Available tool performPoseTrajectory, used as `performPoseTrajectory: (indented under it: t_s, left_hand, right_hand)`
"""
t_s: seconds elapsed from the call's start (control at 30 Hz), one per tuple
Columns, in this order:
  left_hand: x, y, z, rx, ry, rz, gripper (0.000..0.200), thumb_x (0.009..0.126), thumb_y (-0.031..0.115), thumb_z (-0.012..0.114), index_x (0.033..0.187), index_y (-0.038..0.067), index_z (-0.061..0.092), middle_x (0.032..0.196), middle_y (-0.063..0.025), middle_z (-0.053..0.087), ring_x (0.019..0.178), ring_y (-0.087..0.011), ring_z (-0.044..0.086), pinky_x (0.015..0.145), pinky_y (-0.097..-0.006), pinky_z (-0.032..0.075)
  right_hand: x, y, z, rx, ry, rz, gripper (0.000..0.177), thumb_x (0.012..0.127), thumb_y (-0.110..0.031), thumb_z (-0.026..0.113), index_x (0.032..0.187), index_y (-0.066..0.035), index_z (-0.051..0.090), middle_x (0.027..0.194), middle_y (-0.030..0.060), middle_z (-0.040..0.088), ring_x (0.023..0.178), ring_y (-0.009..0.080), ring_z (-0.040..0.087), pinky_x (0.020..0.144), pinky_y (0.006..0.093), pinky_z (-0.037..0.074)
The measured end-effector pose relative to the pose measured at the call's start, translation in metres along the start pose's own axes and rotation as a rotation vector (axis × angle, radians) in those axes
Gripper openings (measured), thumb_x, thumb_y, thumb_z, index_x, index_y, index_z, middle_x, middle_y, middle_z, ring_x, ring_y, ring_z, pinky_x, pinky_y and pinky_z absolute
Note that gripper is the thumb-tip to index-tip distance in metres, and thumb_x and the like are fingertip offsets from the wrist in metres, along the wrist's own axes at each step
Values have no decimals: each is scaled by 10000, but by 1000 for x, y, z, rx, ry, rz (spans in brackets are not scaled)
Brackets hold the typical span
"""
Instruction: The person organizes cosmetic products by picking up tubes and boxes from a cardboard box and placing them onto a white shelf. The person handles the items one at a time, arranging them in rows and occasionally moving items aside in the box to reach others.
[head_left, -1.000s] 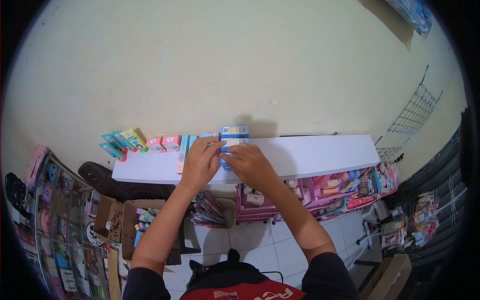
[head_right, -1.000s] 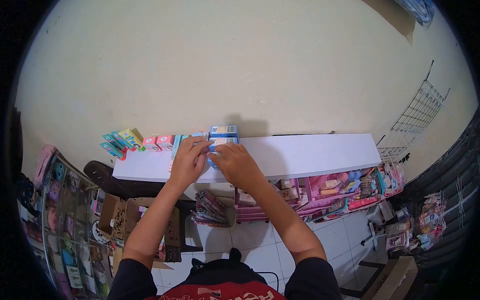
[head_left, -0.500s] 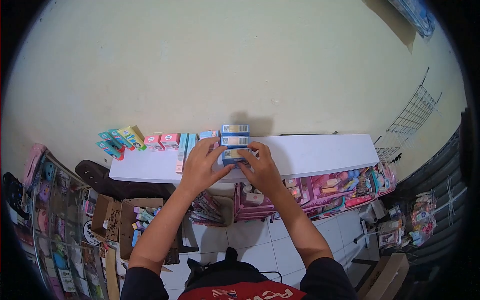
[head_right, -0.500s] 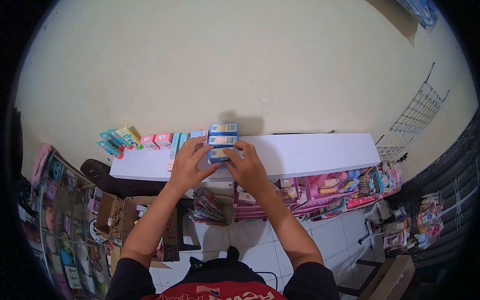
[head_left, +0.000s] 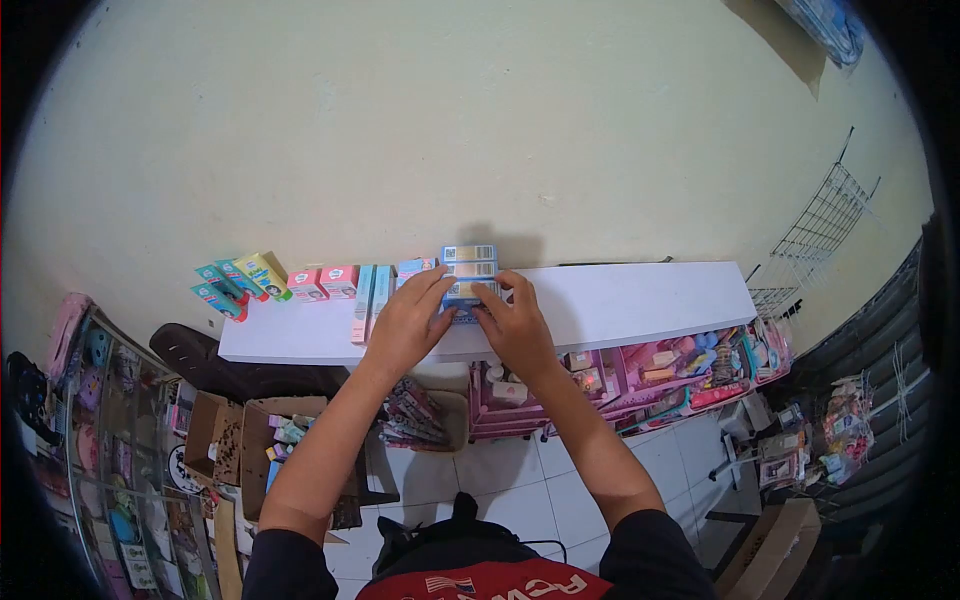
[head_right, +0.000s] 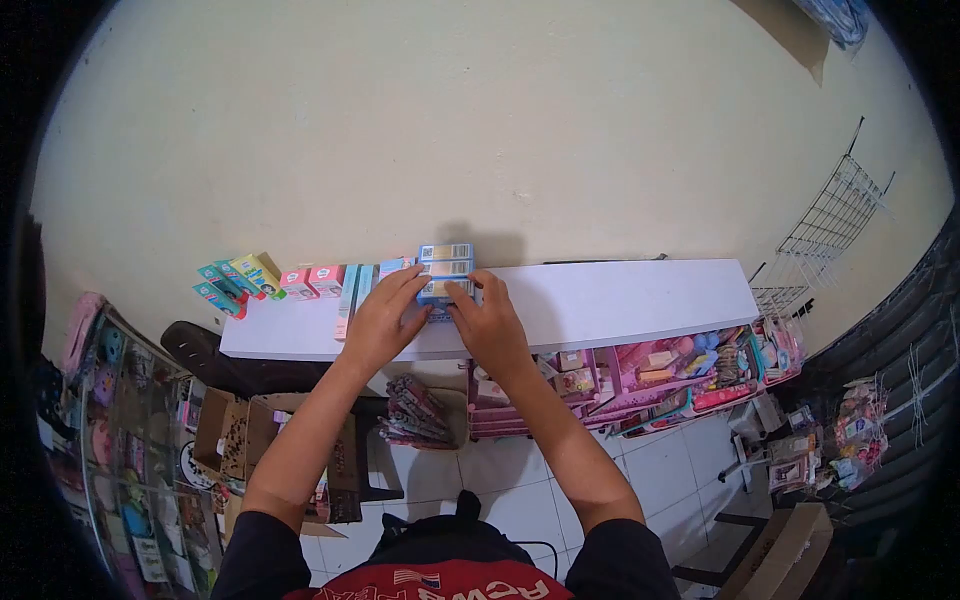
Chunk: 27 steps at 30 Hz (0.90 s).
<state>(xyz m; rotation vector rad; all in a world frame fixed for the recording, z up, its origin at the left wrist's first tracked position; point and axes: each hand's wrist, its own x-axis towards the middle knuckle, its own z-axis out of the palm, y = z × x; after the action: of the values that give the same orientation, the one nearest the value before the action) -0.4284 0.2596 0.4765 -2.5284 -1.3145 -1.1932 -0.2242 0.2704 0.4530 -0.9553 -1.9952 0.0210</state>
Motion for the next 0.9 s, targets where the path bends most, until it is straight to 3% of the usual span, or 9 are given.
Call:
performPoseTrajectory:
  t_s: [0.9]
  left_hand:
    - [8,-4,5,5,49,3,487,839,94,774,1291,47,600,1353,-192,579,1223,-378,581,1026,-431,491]
  right_hand:
    - [3,3,11,29,65,50,443,839,-65,763,1265,-81,642,1319,189,488,1174,349,563,942,426,529]
